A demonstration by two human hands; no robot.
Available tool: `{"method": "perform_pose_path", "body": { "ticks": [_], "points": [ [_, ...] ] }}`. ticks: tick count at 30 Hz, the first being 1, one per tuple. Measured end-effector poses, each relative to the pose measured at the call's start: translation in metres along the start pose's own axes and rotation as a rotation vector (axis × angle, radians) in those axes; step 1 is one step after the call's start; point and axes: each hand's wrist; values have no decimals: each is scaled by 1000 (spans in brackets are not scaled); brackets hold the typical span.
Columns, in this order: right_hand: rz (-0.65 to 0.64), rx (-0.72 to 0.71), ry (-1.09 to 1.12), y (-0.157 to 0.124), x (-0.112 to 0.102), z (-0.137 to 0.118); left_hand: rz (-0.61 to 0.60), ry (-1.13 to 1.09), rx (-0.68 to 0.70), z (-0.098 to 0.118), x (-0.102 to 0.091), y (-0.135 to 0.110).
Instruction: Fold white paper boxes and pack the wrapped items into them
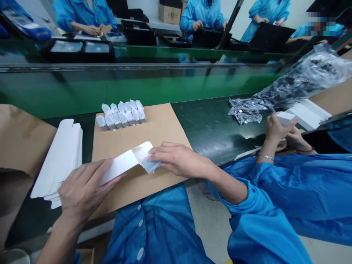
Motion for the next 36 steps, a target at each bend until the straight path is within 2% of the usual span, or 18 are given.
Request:
{"method": "perform_pose_path", "body": {
  "ticks": [1,3,5,9,11,13,16,18,22,23,26,27,29,31,33,35,36],
  "points": [
    [17,6,20,0,-4,-3,1,-4,7,-2,-1,0],
    [137,33,51,1,-9,-10,0,-11,14,-4,-1,0],
    [227,40,-7,2,-9,-14,-5,-29,23,-3,-1,1],
    [230,-5,-367,5,15,-17,26,-3,-59,8,0,2],
    [229,-15,-448,5,28,-16,19,19,-88,16,0,2],
    [190,-31,-386,5,32,-14,-4,-5,-88,21,0,1],
    [108,-63,-238,8,27,-15,-18,-77,-42,26,-2,0],
    [116,-31,-222,10,24,-18,-4,-109,-15,27,-3,0],
    [326,121,-110,12,31,-29,38,-83,-77,23,-1,0],
    [321,142,-39,13,35,-31,41,-66,-82,23,0,0],
    [157,233,217,17,48,-36,24,-28,-87,33,2,3],
    [157,287,291,19,51,-37,7,-28,-101,39,1,6],
    [278,419,366,23,51,-35,-25,-54,-140,51,-1,14],
    [432,534,340,21,38,-23,-38,-104,-174,53,-3,24],
    [504,600,266,9,6,5,-54,-86,-267,36,-5,28],
    [504,660,178,-14,-39,51,-154,34,-498,2,-8,22],
    [434,704,133,-29,-63,79,-261,107,-658,-18,-9,16]
  ]
}}
Point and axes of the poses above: each hand's wrist, its own y-axis towards the middle knuckle, its own x-axis out of the palm, z = x × y, and after that the axes turned 2 degrees about y, right-handed
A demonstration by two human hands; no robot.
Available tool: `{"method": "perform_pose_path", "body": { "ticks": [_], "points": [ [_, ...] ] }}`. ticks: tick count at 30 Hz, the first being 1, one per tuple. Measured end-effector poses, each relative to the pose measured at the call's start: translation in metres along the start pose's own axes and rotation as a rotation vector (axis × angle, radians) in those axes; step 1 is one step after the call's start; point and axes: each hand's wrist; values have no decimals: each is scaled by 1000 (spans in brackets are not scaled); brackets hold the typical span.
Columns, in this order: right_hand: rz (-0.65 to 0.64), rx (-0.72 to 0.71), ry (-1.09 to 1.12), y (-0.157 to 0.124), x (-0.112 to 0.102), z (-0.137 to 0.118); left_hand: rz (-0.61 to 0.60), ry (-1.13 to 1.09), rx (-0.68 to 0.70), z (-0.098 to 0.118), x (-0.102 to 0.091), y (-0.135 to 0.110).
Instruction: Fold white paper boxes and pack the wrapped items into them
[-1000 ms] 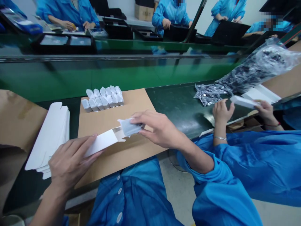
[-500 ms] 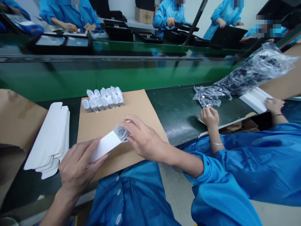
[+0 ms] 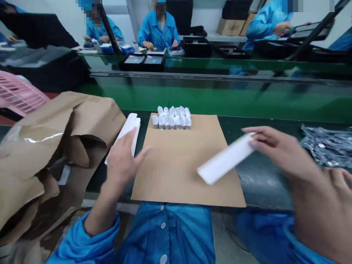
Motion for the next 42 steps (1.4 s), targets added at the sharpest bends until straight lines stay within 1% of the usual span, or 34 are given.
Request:
{"method": "perform_pose_path", "body": {
  "ticks": [1,2,3,4,5,6,7,8,9,10,11,12,13,14,15,16,17,18,19,20,22,25,27,28,30,32,34,35,36,38,39,40,42],
  "points": [
    [-20,9,-79,16,-26,26,-117,79,-142,-20,2,6],
    [-109,38,-163,31,-49,51,-237,120,-240,-37,5,11],
    [-183,62,-224,43,-67,74,-321,139,-306,-52,9,15],
    [-229,59,-275,54,-78,93,-375,144,-346,-62,13,17],
    [-245,18,-334,62,-83,106,-396,140,-367,-68,17,18],
    [-193,-61,-397,67,-80,113,-391,136,-380,-70,21,19],
    [-90,-170,-465,68,-70,111,-374,136,-391,-70,23,18],
    [37,-291,-530,66,-56,103,-358,140,-403,-67,24,18],
    [171,-401,-577,60,-36,87,-339,146,-416,-63,23,17],
    [258,-479,-591,51,-14,67,-325,153,-426,-59,21,16],
    [246,-502,-566,40,12,42,-301,158,-431,-53,19,14],
    [182,-465,-470,27,39,16,-261,156,-426,-48,16,12],
    [78,-410,-308,14,67,-11,-206,145,-407,-41,14,10],
    [-75,-335,-116,3,95,-36,-137,122,-373,-34,12,6],
    [-223,-274,71,-5,123,-59,-58,88,-328,-27,12,2],
    [-342,-222,244,-9,149,-78,19,46,-276,-19,13,-2],
    [-397,-157,396,-9,174,-93,79,2,-227,-11,14,-6],
    [-409,-87,505,-6,194,-104,111,-34,-190,-5,17,-10],
    [-382,-39,565,-1,211,-111,124,-60,-172,-1,19,-14],
    [-343,-7,586,6,223,-114,119,-73,-178,1,20,-16],
    [-278,21,572,17,235,-114,79,-64,-257,-4,19,-18],
    [-274,14,538,24,234,-105,-3,-17,-401,-28,11,-14],
    [-294,3,529,22,229,-100,-30,1,-448,-46,3,-10],
    [-302,-3,526,20,228,-99,-22,3,-457,-53,0,-9],
    [-324,-20,521,13,229,-101,55,-6,-453,-58,-3,-6],
    [-355,-22,551,4,233,-109,167,-44,-382,-50,-1,-7],
    [-381,-9,646,-4,238,-120,260,-124,-276,-29,5,-14],
    [-368,-13,704,-7,239,-125,274,-190,-219,-16,9,-20],
    [-340,-26,745,-9,237,-128,259,-277,-168,-2,11,-26],
    [-298,-88,725,-9,224,-130,194,-508,-116,21,11,-40],
    [-341,-139,659,-8,211,-129,179,-635,-128,27,8,-44],
    [-447,-199,563,-6,196,-126,178,-755,-164,28,2,-47],
    [-776,-343,325,-3,162,-120,156,-913,-271,17,-14,-44]
  ]
}}
Point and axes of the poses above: each hand's wrist, its own y-axis towards the middle knuckle, its own x-axis out of the palm, z = x × y, and after that the axes turned 2 degrees about y, right-handed
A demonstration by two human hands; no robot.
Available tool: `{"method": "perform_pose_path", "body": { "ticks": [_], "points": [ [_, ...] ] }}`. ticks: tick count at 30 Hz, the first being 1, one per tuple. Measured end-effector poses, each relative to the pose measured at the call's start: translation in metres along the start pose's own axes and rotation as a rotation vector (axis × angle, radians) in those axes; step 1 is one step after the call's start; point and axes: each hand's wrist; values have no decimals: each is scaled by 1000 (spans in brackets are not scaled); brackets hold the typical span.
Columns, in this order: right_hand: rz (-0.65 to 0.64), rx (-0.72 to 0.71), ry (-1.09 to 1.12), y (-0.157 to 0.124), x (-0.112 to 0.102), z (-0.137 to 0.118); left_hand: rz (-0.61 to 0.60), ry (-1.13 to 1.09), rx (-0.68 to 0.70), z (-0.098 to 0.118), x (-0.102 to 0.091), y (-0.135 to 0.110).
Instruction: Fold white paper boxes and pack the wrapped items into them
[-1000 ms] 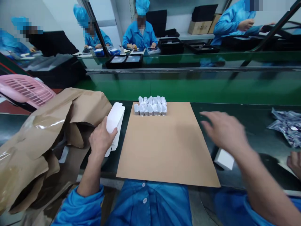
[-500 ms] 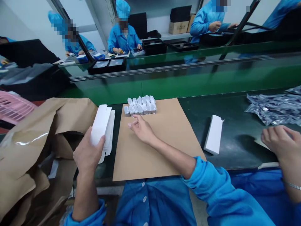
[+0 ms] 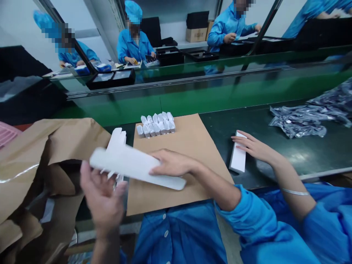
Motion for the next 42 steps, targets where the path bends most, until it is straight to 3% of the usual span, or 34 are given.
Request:
{"method": "perform_pose_path", "body": {
  "ticks": [2,3,5,7,9,12,15,17,23,27,31,33,34,36,37,38,40,42],
  "points": [
    [-286,-10,-186,-20,-19,-7,-217,0,-123,2,-21,16],
    [-316,-8,-277,-28,-22,-9,-341,35,-172,2,-30,24],
    [-151,-6,-496,-40,-17,-10,-473,72,-237,0,-38,36],
    [98,-29,-755,-48,0,-8,-431,35,-268,-3,-37,39],
    [245,-84,-965,-52,17,-3,-413,-35,-290,-5,-32,38],
    [219,-181,-1052,-57,25,1,-649,-125,-349,-3,-31,39],
    [124,-240,-1021,-62,16,-1,-926,-180,-414,-1,-34,44],
    [80,-247,-1014,-65,11,-4,-983,-176,-403,-1,-34,48],
    [123,-255,-1164,-71,18,-9,-858,44,-199,-1,-23,44],
    [122,-300,-1317,-75,29,-12,-796,103,-116,1,-27,39],
    [194,-308,-1302,-83,23,-6,-745,55,-174,-1,-42,44],
    [286,-266,-1239,-87,14,3,-586,-95,-252,-1,-45,42],
    [355,-242,-1207,-89,12,8,-420,-198,-245,0,-42,38],
    [522,-197,-1159,-89,14,18,-50,-391,-121,4,-27,22],
    [611,-174,-1152,-87,20,22,76,-456,-46,8,-14,12],
    [682,-156,-1158,-84,30,25,129,-490,8,11,0,1],
    [747,-140,-1199,-75,57,29,-20,-513,-82,18,30,-17],
    [748,-143,-1201,-70,82,27,-23,-474,-199,21,52,-23]
  ]
}}
Point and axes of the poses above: each hand's wrist, its own y-axis towards the middle knuckle, its own x-axis out of the palm, z = x × y, and after that the axes turned 2 degrees about y, right-handed
